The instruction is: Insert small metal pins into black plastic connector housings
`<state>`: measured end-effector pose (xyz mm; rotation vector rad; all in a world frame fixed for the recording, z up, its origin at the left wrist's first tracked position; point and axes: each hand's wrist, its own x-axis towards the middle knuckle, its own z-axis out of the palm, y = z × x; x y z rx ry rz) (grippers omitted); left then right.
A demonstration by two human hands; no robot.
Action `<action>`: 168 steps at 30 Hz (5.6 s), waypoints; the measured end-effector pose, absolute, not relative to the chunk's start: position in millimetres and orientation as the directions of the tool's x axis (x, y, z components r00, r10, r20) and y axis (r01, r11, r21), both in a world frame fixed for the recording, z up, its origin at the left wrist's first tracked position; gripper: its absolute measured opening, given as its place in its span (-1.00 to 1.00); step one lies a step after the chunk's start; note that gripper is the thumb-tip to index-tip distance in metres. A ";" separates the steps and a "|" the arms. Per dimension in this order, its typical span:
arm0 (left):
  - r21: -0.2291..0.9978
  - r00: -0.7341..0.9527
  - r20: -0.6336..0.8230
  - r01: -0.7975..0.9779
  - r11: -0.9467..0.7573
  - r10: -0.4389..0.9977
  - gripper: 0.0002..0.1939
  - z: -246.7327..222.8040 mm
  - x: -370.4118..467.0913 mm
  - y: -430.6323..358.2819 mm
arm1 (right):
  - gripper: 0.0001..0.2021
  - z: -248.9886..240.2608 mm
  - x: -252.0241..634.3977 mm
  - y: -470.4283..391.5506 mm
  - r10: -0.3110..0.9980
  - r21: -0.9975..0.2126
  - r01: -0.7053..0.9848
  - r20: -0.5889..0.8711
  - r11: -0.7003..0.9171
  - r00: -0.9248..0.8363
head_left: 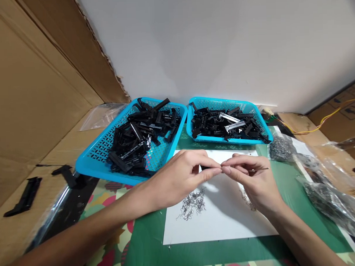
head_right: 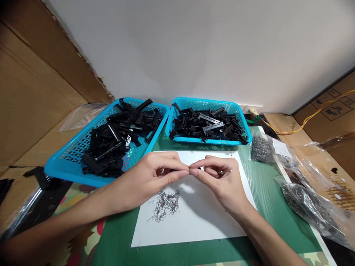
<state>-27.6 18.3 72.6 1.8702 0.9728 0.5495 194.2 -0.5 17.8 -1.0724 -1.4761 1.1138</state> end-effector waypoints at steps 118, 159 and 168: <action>0.681 0.632 0.111 0.514 -0.522 0.767 -0.84 5.7 -8.9 0.4 | -0.88 6.4 218.4 11.1 0.978 -0.643 0.741 0.069 0.194 -0.196; 0.562 0.483 0.542 0.399 -0.724 0.687 -0.92 12.8 -12.7 -1.3 | -0.78 24.7 225.8 -0.1 0.736 -0.659 0.362 0.466 0.659 -0.491; 0.613 0.486 0.326 0.544 -0.573 0.811 -0.87 8.2 -11.0 3.0 | -0.67 22.9 230.2 6.7 0.767 -0.536 0.550 0.480 0.640 -0.425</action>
